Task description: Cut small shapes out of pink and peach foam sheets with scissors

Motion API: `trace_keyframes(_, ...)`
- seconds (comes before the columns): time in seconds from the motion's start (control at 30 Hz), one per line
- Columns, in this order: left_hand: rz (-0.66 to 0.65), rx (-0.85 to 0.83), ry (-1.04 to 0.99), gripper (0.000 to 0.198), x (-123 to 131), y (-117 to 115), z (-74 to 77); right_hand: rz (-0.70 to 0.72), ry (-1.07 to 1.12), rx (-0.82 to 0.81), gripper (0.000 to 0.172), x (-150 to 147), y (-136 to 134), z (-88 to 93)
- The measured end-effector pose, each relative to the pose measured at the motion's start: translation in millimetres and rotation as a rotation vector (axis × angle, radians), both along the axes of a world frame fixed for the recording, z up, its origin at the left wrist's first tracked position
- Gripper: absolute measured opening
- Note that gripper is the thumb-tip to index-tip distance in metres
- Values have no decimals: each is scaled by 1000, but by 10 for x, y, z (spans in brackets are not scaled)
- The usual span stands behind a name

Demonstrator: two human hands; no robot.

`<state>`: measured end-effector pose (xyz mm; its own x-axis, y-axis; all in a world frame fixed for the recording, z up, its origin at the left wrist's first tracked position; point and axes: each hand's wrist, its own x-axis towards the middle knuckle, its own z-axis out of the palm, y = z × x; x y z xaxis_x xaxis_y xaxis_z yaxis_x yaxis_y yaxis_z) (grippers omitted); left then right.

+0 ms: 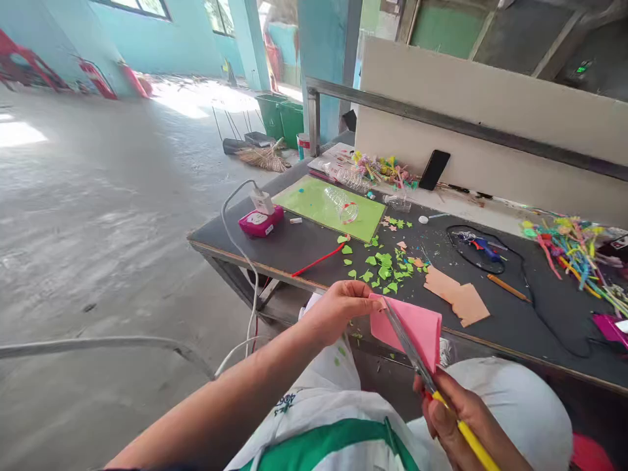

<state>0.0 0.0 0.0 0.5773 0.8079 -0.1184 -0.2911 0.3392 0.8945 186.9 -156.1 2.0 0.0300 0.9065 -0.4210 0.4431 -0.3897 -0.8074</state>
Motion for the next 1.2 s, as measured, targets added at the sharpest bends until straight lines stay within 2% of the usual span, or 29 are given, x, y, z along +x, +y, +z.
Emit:
trace_keyframes(0.17, -5, 25, 19, 20, 32, 1, -23, 26, -51, 37, 62, 92, 0, 35)
trace_keyframes(0.43, -38, -3, 32, 17, 67, -10, 38, 36, -157, 154, 53, 180, 0, 71)
trace_keyframes(0.73, -58, -1, 71, 18, 96, 0, 39, 51, -192, 154, 50, 228, -4, 105)
trace_keyframes(1.03, -86, -19, 66, 20, 112, 17, 57, 57, -349, 199, 50, 292, -10, 5)
trace_keyframes(1.2, -92, -1, 87, 21, 117, 18, 54, 41, -356, 208, 44, 273, -1, -3)
